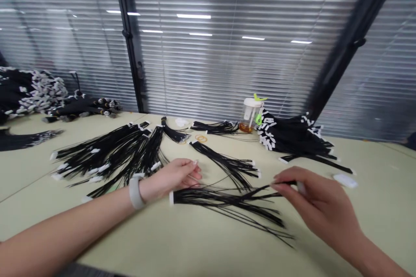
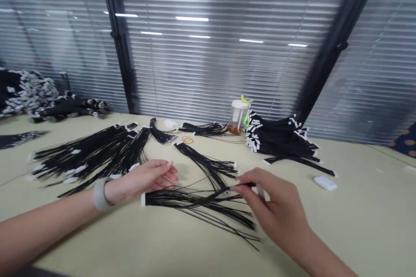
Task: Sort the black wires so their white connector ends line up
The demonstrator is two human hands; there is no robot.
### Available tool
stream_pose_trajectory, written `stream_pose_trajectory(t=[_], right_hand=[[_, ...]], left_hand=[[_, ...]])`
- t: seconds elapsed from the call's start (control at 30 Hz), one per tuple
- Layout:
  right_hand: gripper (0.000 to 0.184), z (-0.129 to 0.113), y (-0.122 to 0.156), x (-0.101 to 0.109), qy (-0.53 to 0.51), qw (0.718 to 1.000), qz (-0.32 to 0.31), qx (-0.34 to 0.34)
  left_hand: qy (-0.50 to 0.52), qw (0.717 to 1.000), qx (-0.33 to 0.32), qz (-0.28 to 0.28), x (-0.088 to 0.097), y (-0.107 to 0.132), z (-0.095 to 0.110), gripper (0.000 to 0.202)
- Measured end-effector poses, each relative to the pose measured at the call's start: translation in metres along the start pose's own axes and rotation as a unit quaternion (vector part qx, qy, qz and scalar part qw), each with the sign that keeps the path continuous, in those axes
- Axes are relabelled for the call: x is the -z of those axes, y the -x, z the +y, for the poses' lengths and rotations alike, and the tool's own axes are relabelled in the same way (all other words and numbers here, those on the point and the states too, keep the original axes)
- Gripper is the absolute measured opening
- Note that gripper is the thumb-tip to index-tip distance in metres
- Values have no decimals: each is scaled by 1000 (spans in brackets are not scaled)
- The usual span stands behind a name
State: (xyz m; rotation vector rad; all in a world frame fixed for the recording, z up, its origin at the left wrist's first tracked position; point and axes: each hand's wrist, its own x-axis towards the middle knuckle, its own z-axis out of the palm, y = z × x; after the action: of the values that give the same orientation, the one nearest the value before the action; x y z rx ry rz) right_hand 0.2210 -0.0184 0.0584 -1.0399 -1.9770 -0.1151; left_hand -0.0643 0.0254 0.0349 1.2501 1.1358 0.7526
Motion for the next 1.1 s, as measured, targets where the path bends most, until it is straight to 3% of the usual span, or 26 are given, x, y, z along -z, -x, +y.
stream_pose_trajectory(t=[0.1,0.2,0.27,0.4,0.47,0.6,0.67,0.73,0.83,0.9,0.97,1.1], right_hand=[[16,10,4,-4,-19,985,106,-137],[23,20,5,-7,-93,957,154,-226],[25,22,5,-8,-140,941,167,-257],[27,21,6,-8,-231,914,175,-284],[30,22,4,-6,-324,894,126,-282],[20,27,1,-5,-510,824,19,-248],[8,30,0,-6,-559,794,-28,-237],[14,32,0,-9,-577,779,-65,-236],[22,35,-2,-10,-579,781,-85,-221],[18,36,-5,-7,-565,797,-85,-196],[16,36,-8,1,-527,829,-78,-171],[28,22,-9,22,-364,920,-55,-134]], left_hand=[[-184,978,-60,-74,10,6,4,44],[-364,917,-78,-144,14,12,7,41],[-422,891,-85,-141,11,16,6,38],[-477,867,-124,-78,2,19,-1,25],[-468,872,-141,-42,-1,18,-5,21],[-341,932,-125,6,-3,12,-10,23],[-282,954,-105,15,-3,9,-12,26],[-256,961,-107,22,-3,8,-14,28],[-242,962,-122,28,-2,7,-14,29],[-234,963,-128,36,-2,7,-12,28],[-209,969,-125,46,-2,7,-9,27],[-70,992,-100,37,-4,7,-5,24]])
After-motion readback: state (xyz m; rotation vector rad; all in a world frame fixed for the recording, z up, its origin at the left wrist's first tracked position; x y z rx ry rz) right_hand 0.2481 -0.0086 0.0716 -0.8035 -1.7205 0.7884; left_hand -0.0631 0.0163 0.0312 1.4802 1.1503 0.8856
